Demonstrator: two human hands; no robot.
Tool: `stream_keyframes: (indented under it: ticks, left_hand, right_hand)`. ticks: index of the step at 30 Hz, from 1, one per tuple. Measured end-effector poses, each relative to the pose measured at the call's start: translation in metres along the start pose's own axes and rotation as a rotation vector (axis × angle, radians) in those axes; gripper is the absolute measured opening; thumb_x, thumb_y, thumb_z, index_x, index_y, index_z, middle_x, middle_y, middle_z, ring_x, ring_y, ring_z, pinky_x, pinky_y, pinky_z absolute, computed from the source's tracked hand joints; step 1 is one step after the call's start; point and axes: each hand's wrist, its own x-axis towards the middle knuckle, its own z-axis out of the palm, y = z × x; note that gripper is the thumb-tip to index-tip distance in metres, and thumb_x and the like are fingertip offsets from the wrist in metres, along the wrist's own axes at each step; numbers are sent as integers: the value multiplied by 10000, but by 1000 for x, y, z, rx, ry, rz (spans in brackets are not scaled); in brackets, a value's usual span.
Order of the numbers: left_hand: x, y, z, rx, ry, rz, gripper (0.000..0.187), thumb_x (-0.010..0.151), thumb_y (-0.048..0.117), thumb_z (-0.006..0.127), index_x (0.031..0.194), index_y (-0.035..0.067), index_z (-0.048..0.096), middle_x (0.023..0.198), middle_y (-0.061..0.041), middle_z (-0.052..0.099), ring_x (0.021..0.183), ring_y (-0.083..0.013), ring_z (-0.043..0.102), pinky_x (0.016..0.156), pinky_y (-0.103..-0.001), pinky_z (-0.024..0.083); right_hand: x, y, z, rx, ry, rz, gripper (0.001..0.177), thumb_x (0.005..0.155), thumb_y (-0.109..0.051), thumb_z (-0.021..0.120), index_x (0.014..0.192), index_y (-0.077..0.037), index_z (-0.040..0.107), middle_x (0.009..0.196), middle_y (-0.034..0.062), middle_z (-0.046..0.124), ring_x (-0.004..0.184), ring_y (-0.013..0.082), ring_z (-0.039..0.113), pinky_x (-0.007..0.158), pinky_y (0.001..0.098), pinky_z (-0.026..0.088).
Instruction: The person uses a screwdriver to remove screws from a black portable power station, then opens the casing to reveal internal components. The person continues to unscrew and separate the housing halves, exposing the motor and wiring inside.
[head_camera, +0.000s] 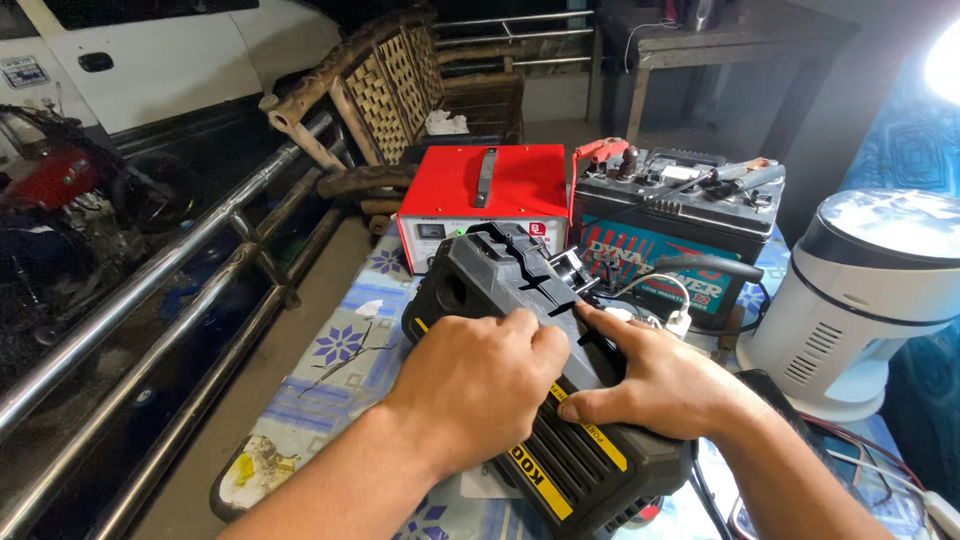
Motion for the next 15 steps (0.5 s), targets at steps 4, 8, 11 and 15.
stream_keyframes:
  ticks: [4, 8, 11, 15]
  left_hand:
    - [11, 3, 10, -237, 61, -366, 222, 927, 280, 651, 882, 64, 628, 766, -199, 715, 732, -416, 714, 647, -531, 552]
    - [20, 13, 16, -405, 117, -720, 273, 925, 320, 664, 877, 51, 660, 796, -239, 709, 807, -444, 701, 705, -545, 557]
    - [15, 15, 9, -240, 112, -578, 292, 913, 322, 661, 991, 43, 623, 891, -212, 705, 754, -445, 704, 636, -565, 543]
    - [3, 6, 1, 55, 201, 20, 260, 814, 206, 675, 1004, 33, 641, 849, -154, 664, 686, -338, 719, 529, -467, 547]
  right_hand:
    - [2, -1, 0, -16, 25, -44, 1254, 518, -620, 887, 1564, -120, 409, 1458, 178, 542, 1338, 275, 561, 1102, 331, 434]
    - [0, -4, -1, -15, 9, 9, 1249, 513, -621, 872, 1570, -148, 405, 1417, 162, 589, 1286, 264, 616, 1075, 334, 473]
    - [-3, -11, -3, 2, 48, -55, 1230, 514, -600, 872, 1566, -145, 423, 1397, 171, 601, 1282, 269, 611, 1067, 343, 465]
    - [-10, -13, -3, 20, 27, 17, 1218, 497, -613, 867, 1560, -195, 444, 1384, 141, 620, 1287, 257, 605, 1061, 344, 470]
